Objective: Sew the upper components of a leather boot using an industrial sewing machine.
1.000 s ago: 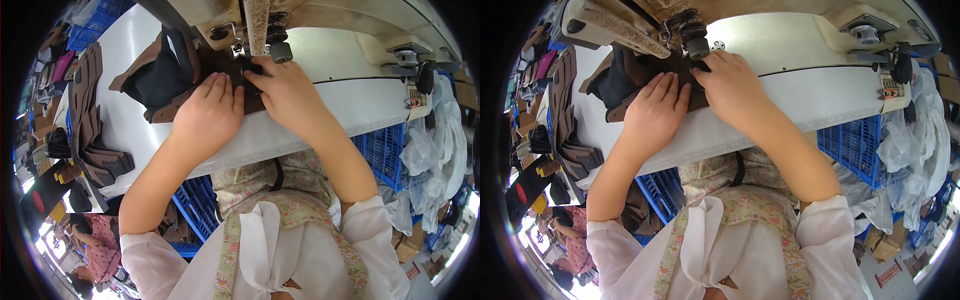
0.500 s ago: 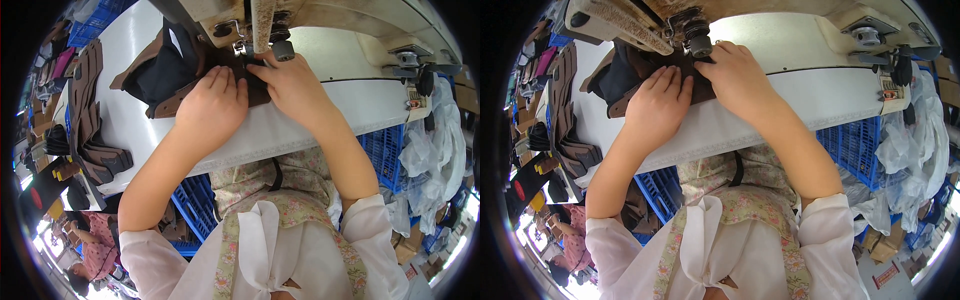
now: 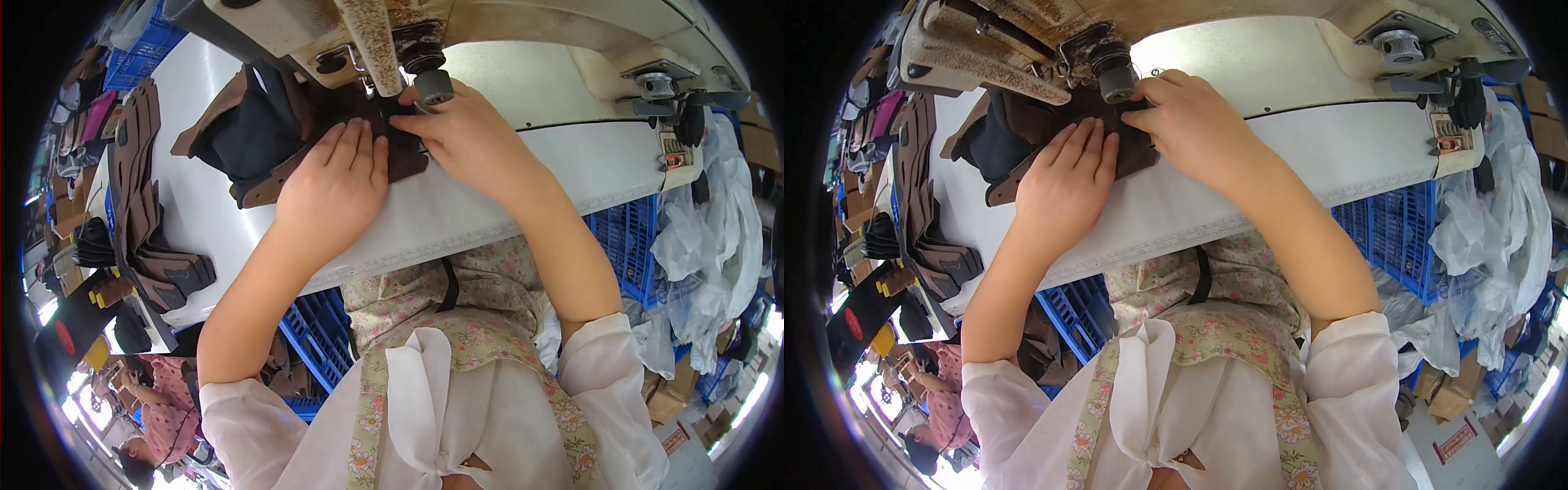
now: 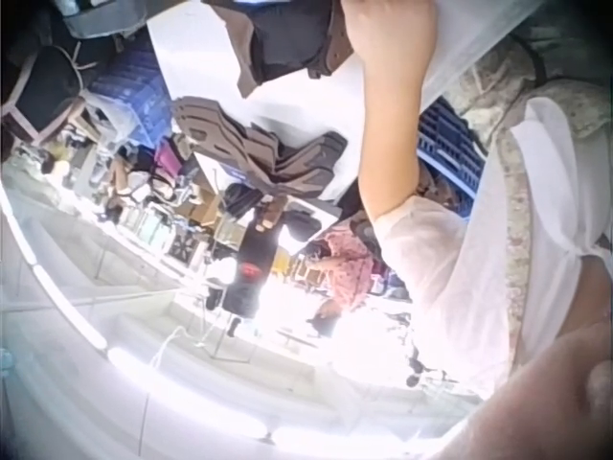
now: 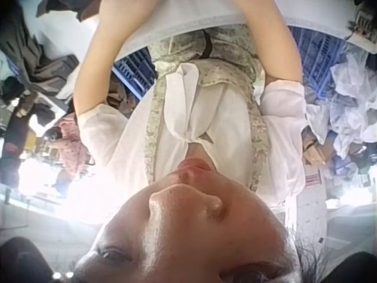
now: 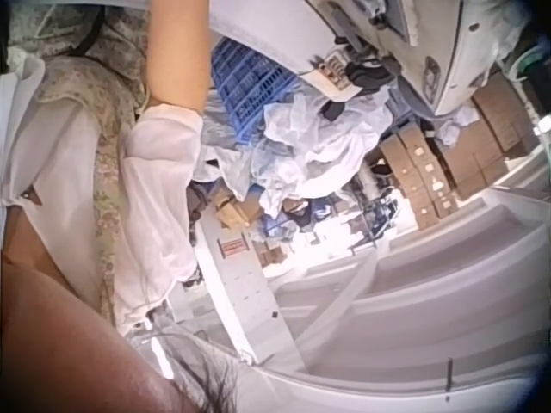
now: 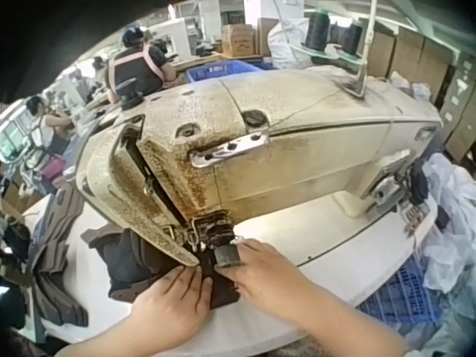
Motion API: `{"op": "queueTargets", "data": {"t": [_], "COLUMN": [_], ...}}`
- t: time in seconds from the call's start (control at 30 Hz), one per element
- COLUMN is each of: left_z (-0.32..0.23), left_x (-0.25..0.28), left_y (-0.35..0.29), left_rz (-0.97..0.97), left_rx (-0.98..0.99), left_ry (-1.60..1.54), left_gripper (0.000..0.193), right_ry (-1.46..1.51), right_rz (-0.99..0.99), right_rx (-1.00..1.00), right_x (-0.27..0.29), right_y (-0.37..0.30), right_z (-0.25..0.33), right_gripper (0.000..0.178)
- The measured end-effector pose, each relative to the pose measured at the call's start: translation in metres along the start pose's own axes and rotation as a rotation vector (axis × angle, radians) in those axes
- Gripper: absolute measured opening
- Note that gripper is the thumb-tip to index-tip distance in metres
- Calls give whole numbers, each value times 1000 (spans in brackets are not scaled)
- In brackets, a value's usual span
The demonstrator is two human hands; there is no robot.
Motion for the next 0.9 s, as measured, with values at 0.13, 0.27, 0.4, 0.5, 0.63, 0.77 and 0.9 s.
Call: {"op": "queueTargets", "data": {"t": [0.13, 0.27, 0.4, 0.5, 0.63, 0.77, 0.9], "left_z": [0, 0, 0, 0, 1, 3, 5], "left_x": [1, 2, 3, 4, 4, 3, 4], "left_y": [1, 0, 0, -1, -1, 0, 3], "left_rz": [-3, -8, -8, -27, -48, -42, -42], "left_rx": [-2, 6, 14, 28, 44, 43, 57], "left_ry": [-2, -4, -9, -8, -14, -15, -28], "left_gripper": [45, 45, 45, 45, 44, 44, 44], "right_ry": [-5, 0, 4, 0, -56, -107, -119], "right_rz": [-14, -10, 6, 10, 32, 25, 19], "right_rx": [-3, -6, -25, -33, -36, -18, -16], "right_x": [1, -1, -1, -1, -3, -3, -3], "right_y": [-1, -2, -5, -5, -7, -7, -5], "right_z": [0, 1, 1, 2, 6, 9, 7], "right_gripper": [29, 30, 31, 32, 36, 36, 35]}}
Point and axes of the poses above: each hand's wrist, its own y-axis towards the middle knuckle, its own x-axis out of the back of the hand, z = x × y, the point moved 10 cm from there along y, towards the middle knuckle, and after that the axes turned 1 degree about -z, right-handed, at the moved point
